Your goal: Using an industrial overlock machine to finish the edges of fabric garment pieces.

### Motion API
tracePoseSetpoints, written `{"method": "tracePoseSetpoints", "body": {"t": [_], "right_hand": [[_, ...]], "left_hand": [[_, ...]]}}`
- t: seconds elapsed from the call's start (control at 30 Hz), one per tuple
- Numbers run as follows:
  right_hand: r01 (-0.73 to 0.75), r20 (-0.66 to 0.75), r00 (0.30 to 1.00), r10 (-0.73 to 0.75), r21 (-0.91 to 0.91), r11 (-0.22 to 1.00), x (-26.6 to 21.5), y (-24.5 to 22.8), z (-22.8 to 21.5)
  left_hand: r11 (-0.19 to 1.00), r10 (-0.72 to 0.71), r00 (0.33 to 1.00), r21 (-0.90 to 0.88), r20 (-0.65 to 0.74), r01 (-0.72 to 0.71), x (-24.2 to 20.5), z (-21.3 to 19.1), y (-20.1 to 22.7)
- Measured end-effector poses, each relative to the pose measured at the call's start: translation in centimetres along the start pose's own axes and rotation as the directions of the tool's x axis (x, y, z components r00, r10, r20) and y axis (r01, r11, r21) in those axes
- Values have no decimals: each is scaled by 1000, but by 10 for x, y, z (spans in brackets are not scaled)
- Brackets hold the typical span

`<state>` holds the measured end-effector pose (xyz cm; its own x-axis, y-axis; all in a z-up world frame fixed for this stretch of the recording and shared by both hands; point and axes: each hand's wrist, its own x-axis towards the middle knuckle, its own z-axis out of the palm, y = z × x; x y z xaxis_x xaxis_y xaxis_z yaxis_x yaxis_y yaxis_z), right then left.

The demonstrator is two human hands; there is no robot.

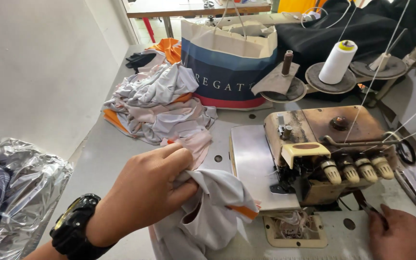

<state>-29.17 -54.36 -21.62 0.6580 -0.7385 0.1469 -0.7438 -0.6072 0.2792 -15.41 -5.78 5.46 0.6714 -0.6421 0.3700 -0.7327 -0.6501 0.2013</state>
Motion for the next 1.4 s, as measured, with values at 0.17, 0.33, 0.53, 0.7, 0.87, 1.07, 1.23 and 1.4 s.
{"method": "tracePoseSetpoints", "body": {"t": [0.17, 0.33, 0.53, 0.7, 0.87, 1.07, 1.23, 1.4], "right_hand": [[241, -496, 865, 79, 549, 800, -88, -19, -92], [457, -315, 886, -341, 714, 530, -94, -26, -142], [696, -728, 599, -333, 679, -232, -133, -121, -286], [195, -577, 660, -481, 750, -632, -110, -175, -336], [281, -528, 653, -543, 835, -474, -88, -178, -383], [746, -823, 527, -213, 568, -349, -84, -167, -405], [988, -984, 135, -117, 143, -62, -123, -166, -356], [945, -876, 88, -475, 225, -239, -211, -195, -216]], "left_hand": [[974, -166, 980, -136, 111, 180, -1, -3, -1], [974, -79, 996, -215, -52, 66, 5, -34, 10], [995, 52, 972, -73, -230, -71, 4, -120, -5], [959, 250, 934, 197, -255, -203, 20, -165, -86], [950, 59, 839, 289, -541, 120, -4, -147, -97], [971, -180, 883, 62, -433, 229, -26, -124, -83], [955, -295, 895, -138, -334, 263, -64, -43, -137], [710, -604, 714, -168, 355, 684, -119, 32, -156]]}}
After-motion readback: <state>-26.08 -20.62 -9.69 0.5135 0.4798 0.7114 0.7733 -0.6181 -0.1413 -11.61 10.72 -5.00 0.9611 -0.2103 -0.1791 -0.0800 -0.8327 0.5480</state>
